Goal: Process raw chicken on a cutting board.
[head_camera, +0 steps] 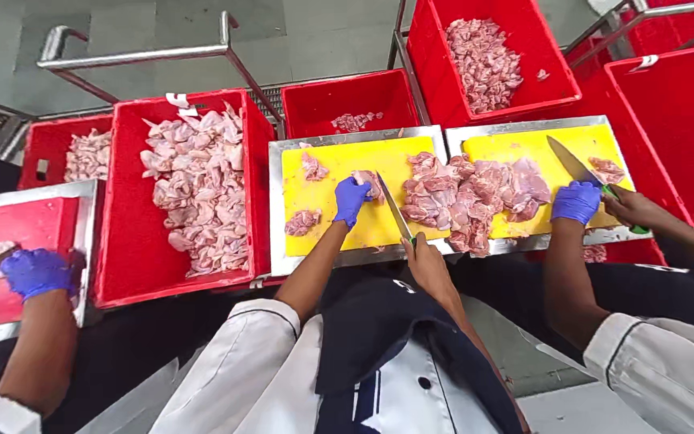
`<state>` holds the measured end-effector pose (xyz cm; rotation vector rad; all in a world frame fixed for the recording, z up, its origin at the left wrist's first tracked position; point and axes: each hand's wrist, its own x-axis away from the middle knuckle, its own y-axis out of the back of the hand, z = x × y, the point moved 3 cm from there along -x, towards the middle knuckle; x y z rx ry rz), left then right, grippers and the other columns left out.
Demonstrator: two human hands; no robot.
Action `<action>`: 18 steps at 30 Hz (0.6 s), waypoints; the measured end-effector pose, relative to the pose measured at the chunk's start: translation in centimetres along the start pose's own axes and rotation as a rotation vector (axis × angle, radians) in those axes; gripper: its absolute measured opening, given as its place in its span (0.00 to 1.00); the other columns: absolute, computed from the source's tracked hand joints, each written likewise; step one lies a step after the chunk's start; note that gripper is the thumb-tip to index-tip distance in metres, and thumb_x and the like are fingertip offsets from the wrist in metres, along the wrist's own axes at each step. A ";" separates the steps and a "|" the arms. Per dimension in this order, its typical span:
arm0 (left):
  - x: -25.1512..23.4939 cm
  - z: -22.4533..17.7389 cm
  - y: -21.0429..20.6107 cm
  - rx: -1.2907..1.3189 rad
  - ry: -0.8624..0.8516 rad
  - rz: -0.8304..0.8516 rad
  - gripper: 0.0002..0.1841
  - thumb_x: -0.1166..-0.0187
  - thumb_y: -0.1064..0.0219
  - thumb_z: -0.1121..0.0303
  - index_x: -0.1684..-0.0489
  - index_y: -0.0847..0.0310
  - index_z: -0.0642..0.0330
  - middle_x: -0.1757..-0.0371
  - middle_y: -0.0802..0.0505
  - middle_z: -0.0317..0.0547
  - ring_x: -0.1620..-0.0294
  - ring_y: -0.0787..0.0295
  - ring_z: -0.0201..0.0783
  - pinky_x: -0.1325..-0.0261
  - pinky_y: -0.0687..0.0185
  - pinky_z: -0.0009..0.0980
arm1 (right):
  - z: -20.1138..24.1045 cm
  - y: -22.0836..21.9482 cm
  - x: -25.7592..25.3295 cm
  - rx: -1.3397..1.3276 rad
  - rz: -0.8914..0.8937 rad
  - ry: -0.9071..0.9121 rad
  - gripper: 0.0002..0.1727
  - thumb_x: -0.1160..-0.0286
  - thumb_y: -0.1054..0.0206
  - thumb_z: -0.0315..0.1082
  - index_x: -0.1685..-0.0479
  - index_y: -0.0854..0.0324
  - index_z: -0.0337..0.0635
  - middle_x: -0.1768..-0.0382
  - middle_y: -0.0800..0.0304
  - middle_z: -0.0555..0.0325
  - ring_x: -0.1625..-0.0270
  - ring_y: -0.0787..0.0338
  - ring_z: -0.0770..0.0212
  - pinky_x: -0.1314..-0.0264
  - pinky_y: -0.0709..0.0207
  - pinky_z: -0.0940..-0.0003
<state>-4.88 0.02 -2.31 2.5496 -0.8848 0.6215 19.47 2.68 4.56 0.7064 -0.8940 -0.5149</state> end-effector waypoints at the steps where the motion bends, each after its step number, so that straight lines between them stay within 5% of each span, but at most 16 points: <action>1: 0.3 0.3 0.2 -0.015 0.004 0.016 0.15 0.25 0.26 0.71 0.46 0.14 0.72 0.53 0.05 0.59 0.58 0.03 0.46 0.50 0.04 0.44 | 1.1 -0.1 -0.7 0.054 0.028 -0.022 0.32 0.08 0.51 0.57 0.36 0.24 0.32 0.61 0.10 0.38 0.52 0.07 0.37 0.48 0.17 0.39; 8: -0.5 0.0 2.7 -0.486 -0.062 0.044 0.14 0.29 0.28 0.62 0.53 0.10 0.61 0.59 0.05 0.55 0.57 0.05 0.50 0.46 0.11 0.55 | 3.0 -0.7 -3.1 0.219 0.095 -0.143 0.33 0.06 0.54 0.57 0.29 0.29 0.32 0.49 0.10 0.35 0.42 0.08 0.36 0.41 0.17 0.40; 18: 0.7 -0.2 5.9 -0.799 0.058 0.115 0.29 0.24 0.34 0.37 0.57 0.08 0.59 0.54 0.04 0.55 0.46 0.07 0.55 0.40 0.18 0.63 | 3.6 -2.2 -2.4 0.128 0.039 -0.237 0.33 0.07 0.54 0.58 0.31 0.27 0.34 0.52 0.10 0.37 0.43 0.08 0.38 0.41 0.17 0.41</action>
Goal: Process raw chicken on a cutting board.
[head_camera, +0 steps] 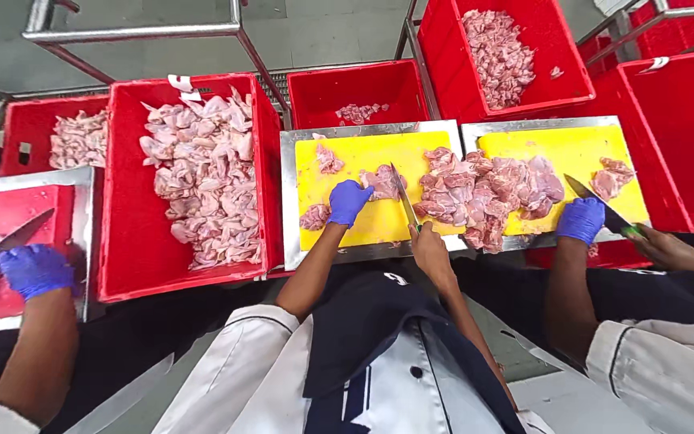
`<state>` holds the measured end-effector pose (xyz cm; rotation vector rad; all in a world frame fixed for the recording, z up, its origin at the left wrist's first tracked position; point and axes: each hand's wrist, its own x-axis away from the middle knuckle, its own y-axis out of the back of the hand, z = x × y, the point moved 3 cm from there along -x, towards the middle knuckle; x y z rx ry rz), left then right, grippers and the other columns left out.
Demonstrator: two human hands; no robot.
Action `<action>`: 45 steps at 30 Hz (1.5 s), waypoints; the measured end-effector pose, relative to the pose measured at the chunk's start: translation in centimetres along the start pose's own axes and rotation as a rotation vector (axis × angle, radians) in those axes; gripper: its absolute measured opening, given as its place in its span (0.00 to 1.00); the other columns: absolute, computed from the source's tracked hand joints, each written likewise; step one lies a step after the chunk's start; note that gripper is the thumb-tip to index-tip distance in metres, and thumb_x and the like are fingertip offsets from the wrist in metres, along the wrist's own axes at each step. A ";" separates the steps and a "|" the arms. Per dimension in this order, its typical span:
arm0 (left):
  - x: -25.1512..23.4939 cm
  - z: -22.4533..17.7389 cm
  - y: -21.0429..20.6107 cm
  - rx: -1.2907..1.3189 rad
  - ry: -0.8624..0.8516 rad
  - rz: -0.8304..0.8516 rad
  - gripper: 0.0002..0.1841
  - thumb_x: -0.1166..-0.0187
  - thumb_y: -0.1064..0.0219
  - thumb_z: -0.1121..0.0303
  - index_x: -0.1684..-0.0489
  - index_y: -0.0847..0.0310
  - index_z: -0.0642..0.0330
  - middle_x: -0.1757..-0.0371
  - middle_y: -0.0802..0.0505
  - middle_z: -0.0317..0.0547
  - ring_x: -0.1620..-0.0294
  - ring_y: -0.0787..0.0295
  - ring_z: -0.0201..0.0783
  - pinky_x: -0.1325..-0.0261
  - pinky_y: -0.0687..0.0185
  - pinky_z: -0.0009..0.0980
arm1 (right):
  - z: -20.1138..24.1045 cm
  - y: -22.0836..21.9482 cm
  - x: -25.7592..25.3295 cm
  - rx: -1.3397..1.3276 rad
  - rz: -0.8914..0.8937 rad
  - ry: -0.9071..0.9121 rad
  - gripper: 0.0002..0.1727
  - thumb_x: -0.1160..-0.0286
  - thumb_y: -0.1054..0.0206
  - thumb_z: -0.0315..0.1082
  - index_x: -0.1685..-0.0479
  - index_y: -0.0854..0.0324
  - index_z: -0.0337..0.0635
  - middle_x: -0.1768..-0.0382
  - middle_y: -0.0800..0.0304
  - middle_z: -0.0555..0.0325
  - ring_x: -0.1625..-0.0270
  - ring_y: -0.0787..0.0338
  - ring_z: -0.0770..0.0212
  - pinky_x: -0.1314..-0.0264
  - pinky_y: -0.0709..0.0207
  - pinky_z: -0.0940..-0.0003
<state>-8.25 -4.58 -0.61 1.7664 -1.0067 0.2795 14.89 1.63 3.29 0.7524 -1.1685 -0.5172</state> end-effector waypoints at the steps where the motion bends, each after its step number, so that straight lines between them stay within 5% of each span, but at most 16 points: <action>1: 0.3 0.2 0.5 -0.010 -0.005 -0.019 0.30 0.27 0.31 0.36 0.52 0.08 0.57 0.51 0.04 0.55 0.42 0.08 0.56 0.38 0.19 0.64 | -0.1 0.0 0.3 -0.001 -0.015 0.010 0.33 0.07 0.53 0.59 0.31 0.27 0.34 0.53 0.10 0.37 0.44 0.08 0.38 0.42 0.17 0.41; 4: 0.4 0.7 1.6 0.056 -0.251 -0.204 0.23 0.24 0.25 0.53 0.36 0.14 0.57 0.47 0.05 0.52 0.41 0.09 0.53 0.34 0.17 0.56 | -0.2 0.4 0.9 0.001 -0.059 0.083 0.32 0.08 0.52 0.59 0.35 0.26 0.34 0.59 0.10 0.38 0.49 0.07 0.37 0.46 0.17 0.40; 8: -1.5 0.2 0.7 0.098 -0.811 -0.240 0.10 0.19 0.35 0.76 0.48 0.09 0.63 0.40 0.07 0.55 0.32 0.13 0.51 0.24 0.21 0.48 | 0.5 0.6 2.3 0.100 0.009 0.168 0.33 0.07 0.52 0.59 0.34 0.25 0.33 0.59 0.10 0.37 0.49 0.07 0.36 0.46 0.17 0.40; 11: -2.7 -0.2 0.4 0.064 -0.940 -0.215 0.09 0.19 0.37 0.79 0.53 0.09 0.65 0.44 0.07 0.55 0.35 0.11 0.53 0.26 0.19 0.48 | 1.1 1.1 2.5 0.161 0.053 0.150 0.34 0.07 0.53 0.58 0.33 0.26 0.32 0.54 0.10 0.36 0.45 0.08 0.35 0.43 0.17 0.39; 20: -3.0 -0.3 0.3 -0.193 -0.900 -0.176 0.11 0.17 0.37 0.72 0.48 0.07 0.55 0.38 0.07 0.49 0.32 0.14 0.55 0.31 0.19 0.54 | 11.1 0.6 -5.2 0.058 0.013 0.175 0.31 0.06 0.53 0.52 0.27 0.29 0.30 0.41 0.12 0.35 0.37 0.09 0.38 0.36 0.18 0.40; 25: -2.8 0.0 0.7 -0.256 -0.858 -0.226 0.10 0.16 0.36 0.66 0.50 0.06 0.50 0.38 0.08 0.51 0.24 0.21 0.58 0.21 0.29 0.57 | 4.5 -1.4 -0.6 0.068 0.039 0.088 0.34 0.07 0.53 0.58 0.27 0.28 0.32 0.48 0.10 0.35 0.42 0.08 0.37 0.39 0.17 0.39; 30: 0.1 1.7 -0.6 -0.167 -0.719 -0.160 0.14 0.11 0.44 0.67 0.45 0.12 0.64 0.35 0.10 0.57 0.26 0.17 0.58 0.25 0.22 0.52 | -2.6 -3.4 5.0 0.115 0.105 -0.066 0.36 0.08 0.52 0.59 0.23 0.31 0.32 0.48 0.09 0.33 0.41 0.08 0.35 0.39 0.17 0.37; 35: 3.4 3.5 -1.6 -0.093 -0.480 -0.152 0.18 0.12 0.41 0.60 0.35 0.15 0.62 0.37 0.10 0.60 0.31 0.14 0.59 0.30 0.19 0.55 | -1.1 -3.0 6.0 0.108 0.069 -0.007 0.34 0.07 0.52 0.58 0.27 0.28 0.33 0.54 0.08 0.36 0.45 0.07 0.36 0.42 0.17 0.40; 39: 3.3 3.9 -1.5 0.006 -0.596 -0.191 0.22 0.22 0.28 0.61 0.34 0.17 0.64 0.32 0.12 0.58 0.27 0.17 0.57 0.24 0.22 0.51 | 0.3 -2.1 6.6 0.170 0.161 0.025 0.36 0.08 0.52 0.60 0.25 0.29 0.34 0.50 0.08 0.34 0.42 0.08 0.34 0.41 0.18 0.38; 45: 1.7 4.0 -1.8 -0.014 -0.704 -0.048 0.15 0.22 0.30 0.70 0.40 0.14 0.66 0.34 0.11 0.60 0.27 0.17 0.57 0.22 0.23 0.51 | 4.0 -3.1 3.9 0.108 0.173 0.061 0.35 0.07 0.53 0.59 0.26 0.29 0.33 0.48 0.10 0.35 0.41 0.08 0.37 0.40 0.17 0.38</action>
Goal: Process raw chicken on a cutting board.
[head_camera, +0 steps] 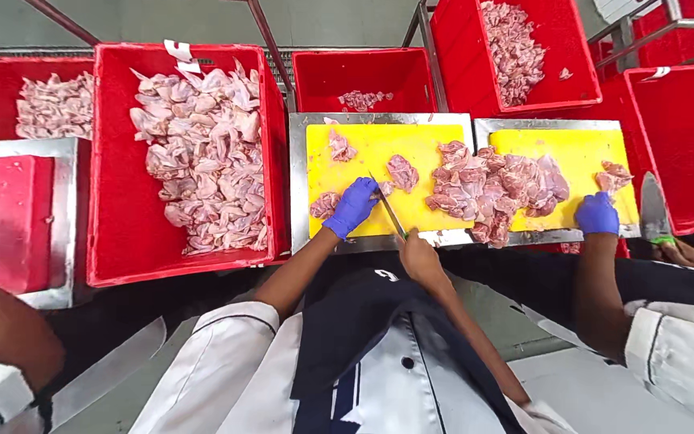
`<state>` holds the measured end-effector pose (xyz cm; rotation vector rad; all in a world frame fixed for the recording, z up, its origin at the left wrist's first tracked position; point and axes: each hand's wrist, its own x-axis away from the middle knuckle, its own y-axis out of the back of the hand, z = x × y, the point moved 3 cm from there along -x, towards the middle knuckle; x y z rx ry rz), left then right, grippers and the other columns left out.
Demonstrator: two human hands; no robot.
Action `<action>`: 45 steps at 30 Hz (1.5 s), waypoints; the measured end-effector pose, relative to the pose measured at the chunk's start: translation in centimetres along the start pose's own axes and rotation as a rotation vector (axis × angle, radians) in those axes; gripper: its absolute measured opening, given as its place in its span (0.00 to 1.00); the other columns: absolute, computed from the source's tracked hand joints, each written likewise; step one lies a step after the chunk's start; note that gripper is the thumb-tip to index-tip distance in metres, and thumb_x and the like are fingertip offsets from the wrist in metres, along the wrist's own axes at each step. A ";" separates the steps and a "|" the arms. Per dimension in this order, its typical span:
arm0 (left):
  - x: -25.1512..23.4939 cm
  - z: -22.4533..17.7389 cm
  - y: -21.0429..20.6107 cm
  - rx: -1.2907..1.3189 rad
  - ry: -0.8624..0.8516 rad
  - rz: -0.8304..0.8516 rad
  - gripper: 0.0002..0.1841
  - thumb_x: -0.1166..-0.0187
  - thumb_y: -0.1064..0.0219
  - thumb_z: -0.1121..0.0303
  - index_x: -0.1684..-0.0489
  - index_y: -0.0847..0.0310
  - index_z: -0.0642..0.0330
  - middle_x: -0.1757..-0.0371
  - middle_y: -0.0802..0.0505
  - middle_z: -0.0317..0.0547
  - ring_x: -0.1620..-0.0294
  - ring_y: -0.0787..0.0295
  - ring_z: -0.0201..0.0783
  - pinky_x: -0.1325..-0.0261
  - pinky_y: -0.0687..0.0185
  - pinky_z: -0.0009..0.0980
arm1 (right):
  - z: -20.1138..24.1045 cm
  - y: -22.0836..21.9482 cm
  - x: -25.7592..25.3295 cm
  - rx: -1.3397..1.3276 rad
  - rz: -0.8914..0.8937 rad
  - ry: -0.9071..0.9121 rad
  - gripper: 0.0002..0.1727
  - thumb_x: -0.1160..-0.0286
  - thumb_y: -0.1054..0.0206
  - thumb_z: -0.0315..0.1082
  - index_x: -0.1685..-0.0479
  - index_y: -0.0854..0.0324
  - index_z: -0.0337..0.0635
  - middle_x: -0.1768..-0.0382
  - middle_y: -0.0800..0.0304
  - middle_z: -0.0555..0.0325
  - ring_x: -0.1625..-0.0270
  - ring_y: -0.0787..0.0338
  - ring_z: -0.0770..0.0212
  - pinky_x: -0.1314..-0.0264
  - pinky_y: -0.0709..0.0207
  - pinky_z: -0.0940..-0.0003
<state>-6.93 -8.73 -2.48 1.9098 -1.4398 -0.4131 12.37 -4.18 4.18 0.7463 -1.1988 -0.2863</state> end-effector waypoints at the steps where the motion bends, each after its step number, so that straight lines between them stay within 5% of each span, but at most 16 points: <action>1: -0.2 0.0 0.0 0.008 -0.016 -0.003 0.15 0.22 0.30 0.70 0.42 0.14 0.67 0.35 0.11 0.60 0.27 0.17 0.57 0.23 0.23 0.51 | 1.2 0.0 -1.5 -0.029 -0.053 0.031 0.35 0.07 0.52 0.58 0.26 0.29 0.32 0.49 0.10 0.36 0.43 0.08 0.37 0.41 0.16 0.38; 5: -0.3 0.1 0.3 0.001 0.004 -0.049 0.14 0.24 0.30 0.69 0.44 0.12 0.65 0.39 0.08 0.57 0.31 0.14 0.54 0.25 0.20 0.50 | 4.9 0.9 -4.8 -0.052 -0.112 0.097 0.32 0.06 0.53 0.56 0.28 0.30 0.33 0.49 0.10 0.37 0.42 0.08 0.38 0.41 0.16 0.41; 10: -0.7 0.1 0.9 0.053 0.342 -0.349 0.18 0.21 0.34 0.65 0.36 0.17 0.65 0.40 0.08 0.59 0.35 0.11 0.55 0.31 0.16 0.51 | 0.1 -0.9 -1.4 -0.048 -0.020 0.032 0.33 0.07 0.53 0.58 0.29 0.29 0.34 0.50 0.10 0.37 0.43 0.08 0.38 0.42 0.16 0.40; 12: -0.4 -0.1 0.7 0.117 0.332 -0.399 0.19 0.17 0.40 0.67 0.32 0.19 0.65 0.38 0.09 0.60 0.39 0.09 0.54 0.33 0.15 0.50 | -2.4 -1.8 -0.2 -0.065 0.048 0.021 0.34 0.07 0.52 0.58 0.26 0.30 0.34 0.48 0.10 0.35 0.42 0.08 0.36 0.39 0.18 0.37; 16: -0.1 -1.3 -0.1 0.203 0.124 -0.466 0.14 0.17 0.44 0.73 0.46 0.12 0.67 0.43 0.08 0.58 0.45 0.08 0.49 0.38 0.12 0.44 | -4.7 -0.4 1.6 -0.135 -0.052 0.085 0.33 0.07 0.51 0.58 0.33 0.25 0.32 0.59 0.10 0.36 0.51 0.08 0.36 0.46 0.18 0.37; 21: -1.0 -3.3 -2.6 0.059 0.114 -0.178 0.19 0.23 0.29 0.59 0.40 0.13 0.61 0.32 0.13 0.57 0.28 0.17 0.54 0.26 0.20 0.48 | -6.2 2.6 1.5 -0.022 -0.111 0.066 0.33 0.07 0.53 0.59 0.35 0.26 0.33 0.59 0.11 0.36 0.49 0.08 0.35 0.45 0.18 0.37; 26: -1.5 -2.3 -1.9 -0.008 0.108 -0.136 0.14 0.25 0.30 0.68 0.43 0.11 0.62 0.34 0.10 0.55 0.29 0.15 0.53 0.26 0.19 0.47 | -6.9 3.3 1.4 0.099 -0.006 0.088 0.34 0.07 0.54 0.60 0.30 0.28 0.33 0.55 0.10 0.35 0.46 0.08 0.34 0.43 0.18 0.37; 31: -1.5 -1.1 -1.0 0.038 0.054 -0.047 0.15 0.22 0.29 0.68 0.42 0.13 0.64 0.35 0.10 0.57 0.28 0.16 0.54 0.22 0.22 0.47 | -4.8 2.5 -0.6 0.015 0.100 0.125 0.33 0.06 0.54 0.58 0.36 0.27 0.32 0.53 0.12 0.35 0.44 0.10 0.36 0.41 0.19 0.38; 38: -1.3 -0.5 -1.3 0.054 -0.051 -0.060 0.11 0.23 0.29 0.70 0.48 0.11 0.66 0.40 0.08 0.58 0.33 0.12 0.54 0.26 0.20 0.47 | 1.8 1.5 -5.3 -0.129 -0.029 0.135 0.33 0.06 0.55 0.57 0.33 0.27 0.31 0.49 0.11 0.36 0.42 0.08 0.39 0.39 0.17 0.42; 42: -0.3 -1.2 -1.7 -0.031 0.102 -0.253 0.13 0.25 0.29 0.71 0.45 0.13 0.65 0.40 0.08 0.59 0.34 0.12 0.57 0.31 0.16 0.53 | -1.7 0.5 -2.6 -0.099 -0.008 0.082 0.34 0.07 0.54 0.58 0.34 0.26 0.31 0.50 0.11 0.35 0.43 0.09 0.36 0.42 0.18 0.38; 45: 1.2 -2.2 -1.5 -0.170 0.296 -0.196 0.14 0.26 0.29 0.67 0.45 0.13 0.60 0.41 0.09 0.58 0.36 0.13 0.61 0.36 0.18 0.60 | -7.2 -0.6 -0.6 -0.093 0.064 0.083 0.35 0.08 0.54 0.61 0.38 0.24 0.32 0.54 0.12 0.34 0.46 0.10 0.34 0.44 0.20 0.34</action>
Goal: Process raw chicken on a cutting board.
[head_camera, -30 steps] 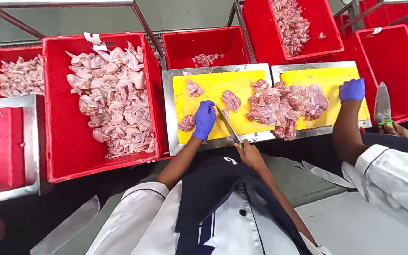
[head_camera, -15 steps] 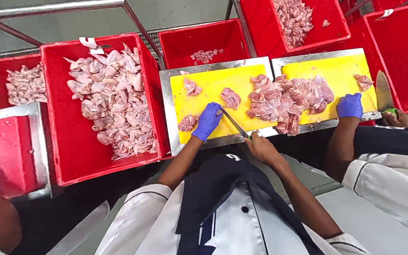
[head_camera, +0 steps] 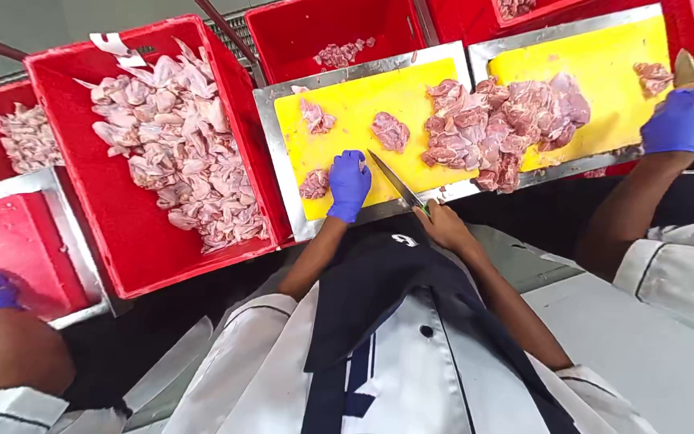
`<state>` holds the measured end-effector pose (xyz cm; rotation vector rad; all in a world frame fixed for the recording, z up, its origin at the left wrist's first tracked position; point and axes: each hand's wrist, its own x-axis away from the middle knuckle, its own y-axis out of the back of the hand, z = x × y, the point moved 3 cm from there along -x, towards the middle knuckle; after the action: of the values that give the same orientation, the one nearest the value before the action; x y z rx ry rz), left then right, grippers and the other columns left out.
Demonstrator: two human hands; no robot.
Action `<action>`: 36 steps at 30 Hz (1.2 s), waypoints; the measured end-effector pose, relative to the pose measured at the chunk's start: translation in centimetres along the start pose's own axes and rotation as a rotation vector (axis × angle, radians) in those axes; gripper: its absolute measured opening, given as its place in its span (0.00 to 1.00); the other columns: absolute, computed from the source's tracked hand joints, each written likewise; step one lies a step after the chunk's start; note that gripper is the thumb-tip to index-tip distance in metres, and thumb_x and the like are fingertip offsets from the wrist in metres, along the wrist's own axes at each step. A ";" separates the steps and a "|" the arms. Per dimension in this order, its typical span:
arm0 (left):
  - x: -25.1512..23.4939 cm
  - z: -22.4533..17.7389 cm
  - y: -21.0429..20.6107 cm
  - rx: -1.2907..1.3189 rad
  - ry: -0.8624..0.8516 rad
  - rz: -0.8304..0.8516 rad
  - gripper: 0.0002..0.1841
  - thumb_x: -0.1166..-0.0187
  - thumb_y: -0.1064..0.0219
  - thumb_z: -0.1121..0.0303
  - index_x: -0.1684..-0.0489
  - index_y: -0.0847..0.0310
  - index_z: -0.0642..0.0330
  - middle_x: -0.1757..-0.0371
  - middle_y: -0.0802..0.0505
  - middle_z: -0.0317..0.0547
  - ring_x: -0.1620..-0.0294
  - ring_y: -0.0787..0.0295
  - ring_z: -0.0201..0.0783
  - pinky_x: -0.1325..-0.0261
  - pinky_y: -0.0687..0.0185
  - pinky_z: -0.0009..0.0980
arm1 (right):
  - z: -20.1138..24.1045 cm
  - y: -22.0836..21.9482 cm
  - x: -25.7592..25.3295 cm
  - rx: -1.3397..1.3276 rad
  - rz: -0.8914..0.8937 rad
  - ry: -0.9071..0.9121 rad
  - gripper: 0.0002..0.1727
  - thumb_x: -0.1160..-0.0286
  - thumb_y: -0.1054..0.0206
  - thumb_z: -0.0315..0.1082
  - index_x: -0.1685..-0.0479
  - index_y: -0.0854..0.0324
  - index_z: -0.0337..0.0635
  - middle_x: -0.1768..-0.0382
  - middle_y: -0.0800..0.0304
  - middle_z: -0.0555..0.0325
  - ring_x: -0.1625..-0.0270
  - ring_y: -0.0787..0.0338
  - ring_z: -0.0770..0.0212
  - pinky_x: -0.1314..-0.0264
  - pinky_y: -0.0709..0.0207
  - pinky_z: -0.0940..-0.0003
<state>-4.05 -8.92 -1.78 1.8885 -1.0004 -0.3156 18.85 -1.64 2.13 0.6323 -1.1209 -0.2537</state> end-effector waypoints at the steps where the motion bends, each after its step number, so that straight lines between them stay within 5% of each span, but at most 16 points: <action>1: 0.2 -0.3 0.5 -0.042 -0.002 0.035 0.14 0.27 0.28 0.65 0.47 0.11 0.59 0.41 0.08 0.57 0.36 0.13 0.61 0.35 0.20 0.61 | -1.4 0.3 0.5 0.018 -0.007 0.016 0.36 0.09 0.55 0.61 0.35 0.24 0.33 0.56 0.12 0.35 0.47 0.09 0.34 0.45 0.20 0.34; 3: 0.3 -0.7 1.2 -0.089 -0.042 0.067 0.15 0.29 0.28 0.56 0.53 0.09 0.56 0.41 0.08 0.54 0.35 0.15 0.59 0.30 0.26 0.61 | -3.1 1.5 1.6 0.037 -0.094 0.038 0.36 0.09 0.54 0.61 0.33 0.24 0.34 0.60 0.11 0.36 0.52 0.09 0.34 0.48 0.19 0.34; 5: -0.3 -0.9 1.4 -0.043 -0.123 0.038 0.19 0.26 0.27 0.49 0.56 0.07 0.56 0.36 0.10 0.54 0.28 0.19 0.59 0.22 0.32 0.60 | -3.6 2.7 2.7 0.023 -0.240 0.031 0.34 0.09 0.54 0.60 0.41 0.22 0.33 0.68 0.13 0.38 0.59 0.09 0.35 0.55 0.20 0.35; 10: -4.6 -3.8 -0.8 0.121 -0.464 0.037 0.15 0.17 0.37 0.72 0.37 0.12 0.61 0.31 0.11 0.55 0.23 0.19 0.54 0.22 0.23 0.51 | -2.2 6.0 2.1 0.152 -0.321 -0.073 0.34 0.08 0.53 0.58 0.40 0.24 0.31 0.61 0.11 0.33 0.51 0.08 0.31 0.50 0.19 0.34; 22: -5.1 -1.7 -1.3 0.218 -0.441 0.015 0.13 0.15 0.41 0.76 0.43 0.10 0.63 0.36 0.08 0.55 0.25 0.16 0.53 0.21 0.23 0.47 | 1.6 6.8 -0.6 0.270 -0.164 0.014 0.34 0.07 0.55 0.60 0.36 0.26 0.31 0.56 0.11 0.34 0.46 0.09 0.32 0.46 0.18 0.37; 27: -6.1 -1.7 -1.0 0.192 -0.498 0.064 0.13 0.17 0.41 0.81 0.47 0.10 0.65 0.38 0.08 0.55 0.26 0.16 0.53 0.19 0.25 0.46 | 5.6 6.1 -4.5 0.169 -0.151 0.009 0.35 0.07 0.54 0.57 0.27 0.29 0.30 0.45 0.12 0.33 0.39 0.10 0.34 0.39 0.18 0.37; 31: -6.3 -1.6 -1.0 0.198 -0.514 0.058 0.12 0.20 0.37 0.82 0.48 0.09 0.65 0.39 0.08 0.56 0.29 0.15 0.53 0.22 0.22 0.47 | 10.1 6.6 -8.4 0.139 -0.239 0.044 0.31 0.07 0.52 0.54 0.34 0.26 0.30 0.49 0.10 0.34 0.41 0.09 0.35 0.41 0.18 0.36; 36: -5.8 -2.3 -0.7 0.055 -0.425 0.070 0.10 0.19 0.35 0.75 0.47 0.09 0.59 0.38 0.07 0.53 0.30 0.13 0.54 0.28 0.19 0.53 | 4.4 4.7 -3.9 0.143 -0.203 -0.028 0.35 0.07 0.52 0.57 0.27 0.29 0.29 0.49 0.10 0.32 0.42 0.09 0.33 0.41 0.18 0.36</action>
<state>-6.02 -3.01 -2.27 1.8700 -1.3642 -0.6736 12.61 2.56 3.19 0.8743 -1.1095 -0.3593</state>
